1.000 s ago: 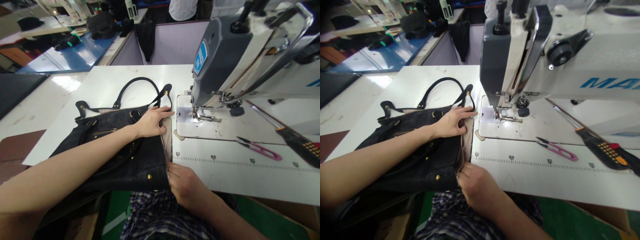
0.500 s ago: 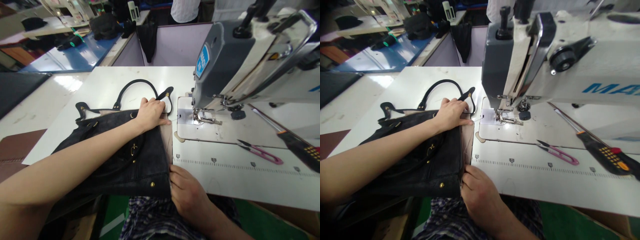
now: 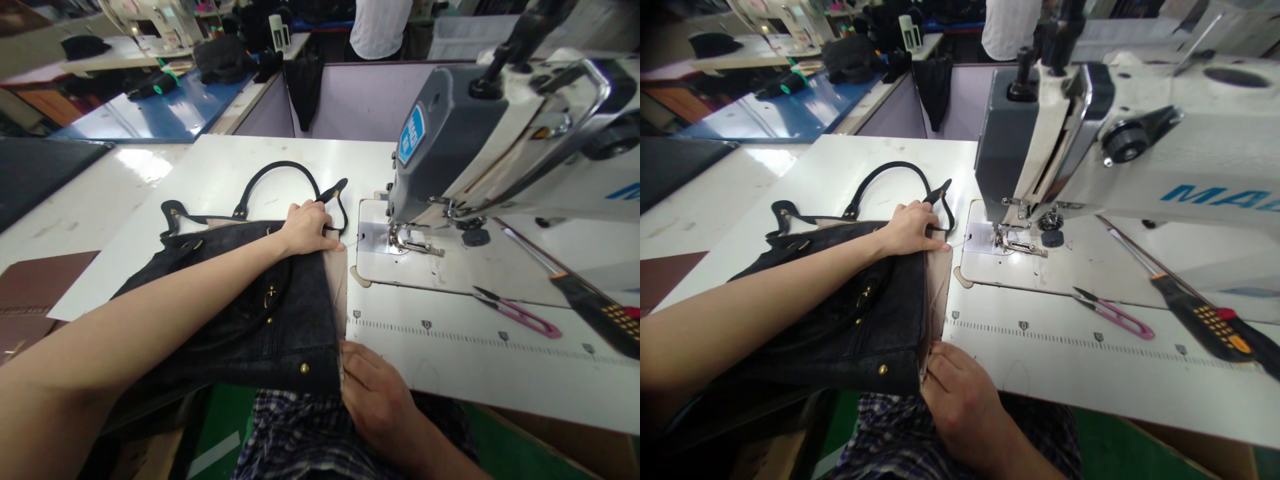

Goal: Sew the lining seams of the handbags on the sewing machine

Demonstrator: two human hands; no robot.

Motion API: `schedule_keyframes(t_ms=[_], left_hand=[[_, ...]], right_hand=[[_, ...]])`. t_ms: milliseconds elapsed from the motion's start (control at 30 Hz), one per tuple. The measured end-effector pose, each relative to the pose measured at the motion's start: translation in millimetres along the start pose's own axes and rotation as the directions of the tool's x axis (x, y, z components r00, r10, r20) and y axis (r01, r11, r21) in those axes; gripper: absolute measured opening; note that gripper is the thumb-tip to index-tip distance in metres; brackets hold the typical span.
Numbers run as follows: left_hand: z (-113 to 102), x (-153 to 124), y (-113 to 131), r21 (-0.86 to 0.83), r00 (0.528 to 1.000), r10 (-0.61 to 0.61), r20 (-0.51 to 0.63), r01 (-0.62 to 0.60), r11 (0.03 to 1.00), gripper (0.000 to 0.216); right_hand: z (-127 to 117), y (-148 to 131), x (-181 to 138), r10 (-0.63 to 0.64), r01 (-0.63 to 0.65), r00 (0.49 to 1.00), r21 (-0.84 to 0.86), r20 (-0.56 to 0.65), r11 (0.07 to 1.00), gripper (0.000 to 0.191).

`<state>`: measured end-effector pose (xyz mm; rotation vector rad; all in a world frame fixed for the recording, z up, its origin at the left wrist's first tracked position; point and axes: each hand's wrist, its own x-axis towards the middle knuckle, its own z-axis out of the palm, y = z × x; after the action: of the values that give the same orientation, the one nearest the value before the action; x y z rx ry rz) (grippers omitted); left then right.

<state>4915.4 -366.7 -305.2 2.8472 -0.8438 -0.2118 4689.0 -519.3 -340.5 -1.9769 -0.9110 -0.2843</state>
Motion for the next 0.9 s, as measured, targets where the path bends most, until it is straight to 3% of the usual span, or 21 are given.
schedule_keyframes(t_ms=[200, 400, 533, 633, 900], left_hand=[[0, 2, 0, -0.052, 1.000, 0.000, 0.007, 0.000, 0.999, 0.043], [-4, 3, 2, -0.071, 0.999, 0.009, 0.042, -0.006, 0.997, 0.040], [-7, 2, 4, -0.088, 0.998, 0.013, 0.057, -0.008, 0.996, 0.035], [-9, -1, 3, -0.100, 0.998, 0.016, 0.057, -0.010, 0.995, 0.035], [-4, 2, -1, -0.091, 0.989, 0.133, 0.062, -0.127, 0.988, 0.035]], right_hand=[[-1, -1, 3, -0.016, 0.016, 1.000, -0.030, 0.013, 0.999, 0.033], [-8, -13, 5, 0.054, -0.050, 0.991, -0.029, 0.126, 0.998, 0.023], [2, -12, 2, 0.012, -0.008, 1.000, -0.160, 0.028, 0.987, 0.021], [10, -7, 0, -0.012, 0.007, 0.999, -0.142, -0.033, 0.990, 0.025], [13, 3, -11, -0.047, 0.039, 0.998, -0.160, -0.049, 0.986, 0.030]])
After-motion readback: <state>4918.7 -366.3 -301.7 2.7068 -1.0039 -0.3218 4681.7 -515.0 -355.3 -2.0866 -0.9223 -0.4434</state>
